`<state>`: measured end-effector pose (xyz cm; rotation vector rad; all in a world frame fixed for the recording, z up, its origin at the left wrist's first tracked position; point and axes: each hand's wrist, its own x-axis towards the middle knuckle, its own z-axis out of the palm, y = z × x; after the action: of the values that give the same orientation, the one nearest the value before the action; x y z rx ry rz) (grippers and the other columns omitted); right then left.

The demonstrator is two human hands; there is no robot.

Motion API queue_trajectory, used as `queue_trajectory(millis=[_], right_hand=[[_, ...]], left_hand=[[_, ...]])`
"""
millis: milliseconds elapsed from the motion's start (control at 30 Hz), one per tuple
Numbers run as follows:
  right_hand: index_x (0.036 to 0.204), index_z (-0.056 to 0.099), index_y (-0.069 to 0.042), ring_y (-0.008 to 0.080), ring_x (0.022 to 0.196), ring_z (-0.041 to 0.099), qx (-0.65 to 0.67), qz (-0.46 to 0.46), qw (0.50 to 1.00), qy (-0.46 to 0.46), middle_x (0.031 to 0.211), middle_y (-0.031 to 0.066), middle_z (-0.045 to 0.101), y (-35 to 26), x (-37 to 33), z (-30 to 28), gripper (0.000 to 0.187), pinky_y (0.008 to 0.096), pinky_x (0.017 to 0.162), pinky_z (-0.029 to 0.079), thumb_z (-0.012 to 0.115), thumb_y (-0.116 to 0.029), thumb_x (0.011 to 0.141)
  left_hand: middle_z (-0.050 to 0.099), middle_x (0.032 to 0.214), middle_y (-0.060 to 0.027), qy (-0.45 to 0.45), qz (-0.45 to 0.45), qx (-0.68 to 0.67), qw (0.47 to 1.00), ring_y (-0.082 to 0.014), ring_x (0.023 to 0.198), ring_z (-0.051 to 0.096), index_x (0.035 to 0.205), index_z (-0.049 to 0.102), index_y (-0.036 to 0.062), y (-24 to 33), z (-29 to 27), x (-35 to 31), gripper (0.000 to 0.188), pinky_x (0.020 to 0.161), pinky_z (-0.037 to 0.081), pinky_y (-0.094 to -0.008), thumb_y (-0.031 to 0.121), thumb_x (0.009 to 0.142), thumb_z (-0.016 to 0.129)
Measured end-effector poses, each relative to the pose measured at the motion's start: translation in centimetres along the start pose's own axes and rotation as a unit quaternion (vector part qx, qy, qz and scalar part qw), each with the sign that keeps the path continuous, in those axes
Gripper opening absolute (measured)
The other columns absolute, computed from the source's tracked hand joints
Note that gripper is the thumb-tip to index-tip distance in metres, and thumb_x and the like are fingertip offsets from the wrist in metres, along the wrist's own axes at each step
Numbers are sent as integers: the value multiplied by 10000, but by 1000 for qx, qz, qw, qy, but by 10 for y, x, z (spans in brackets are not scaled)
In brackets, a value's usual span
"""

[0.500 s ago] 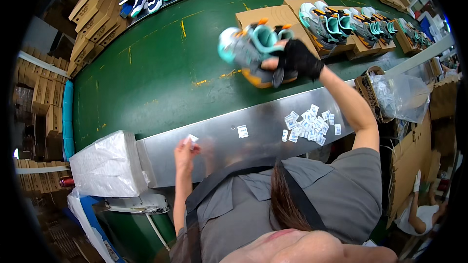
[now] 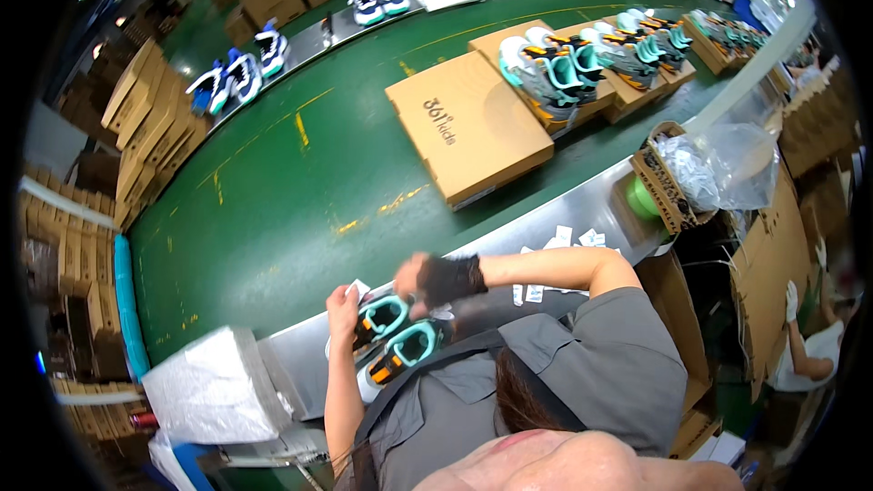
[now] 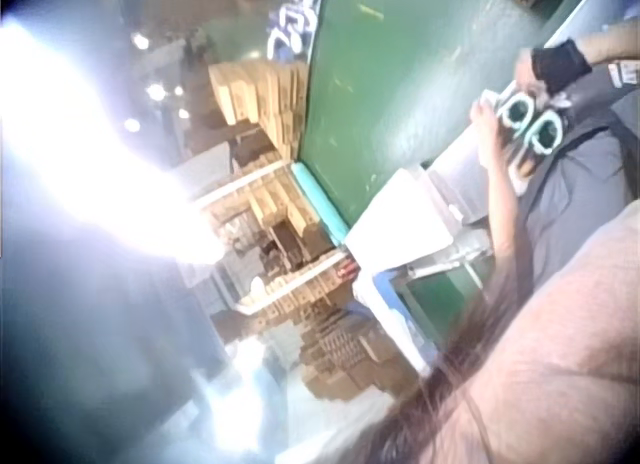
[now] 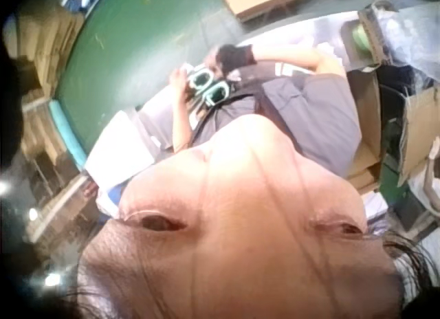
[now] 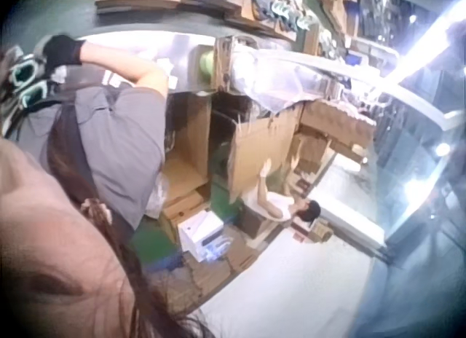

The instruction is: The person repeatedly places pairs of shoes into cardboard boxes, lines them with tissue paper, and closes the boxes. The person handles shoes, tissue paper, and boxes at a workstation in a warehouse setting.

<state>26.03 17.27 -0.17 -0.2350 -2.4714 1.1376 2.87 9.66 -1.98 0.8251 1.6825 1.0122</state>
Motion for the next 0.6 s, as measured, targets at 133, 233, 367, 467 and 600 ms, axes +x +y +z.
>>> queue_trajectory(millis=[133,233,367,467,600], right_hand=[[1202,463,-146,394,1162,366,-470,266,837,84,1274,219,367,77,-24,-58,466,622,861,281,518,-258,752],[1308,313,-288,418,1265,214,-443,262,847,131,1357,252,232,82,-41,-89,494,710,893,139,447,-238,835],[1304,344,-275,407,1250,252,-387,232,866,214,1322,263,274,37,-17,-70,573,677,899,167,532,-202,767],[1293,378,-231,379,1246,279,-311,203,893,256,1298,245,321,-40,2,-73,660,614,934,201,607,-109,686],[1279,367,-170,368,1193,343,-20,44,908,417,1296,197,320,-83,8,-89,708,431,943,312,603,-51,622]], left_hand=[[618,725,-98,-50,-8,57,997,-138,643,605,878,543,-55,-8,-7,14,197,559,463,-239,134,870,489],[622,726,-86,-69,17,54,996,-129,642,603,885,543,-36,13,11,25,210,525,455,-230,168,876,494],[635,863,-107,14,148,209,967,-157,798,608,905,541,-22,62,37,20,194,626,470,-251,165,878,496],[601,1023,-135,101,377,145,909,-215,950,573,911,536,-17,103,67,-7,168,768,451,-298,141,880,488],[552,1087,-188,5,432,283,856,-369,1063,491,897,527,-20,94,60,-8,102,873,397,-387,57,844,487]])
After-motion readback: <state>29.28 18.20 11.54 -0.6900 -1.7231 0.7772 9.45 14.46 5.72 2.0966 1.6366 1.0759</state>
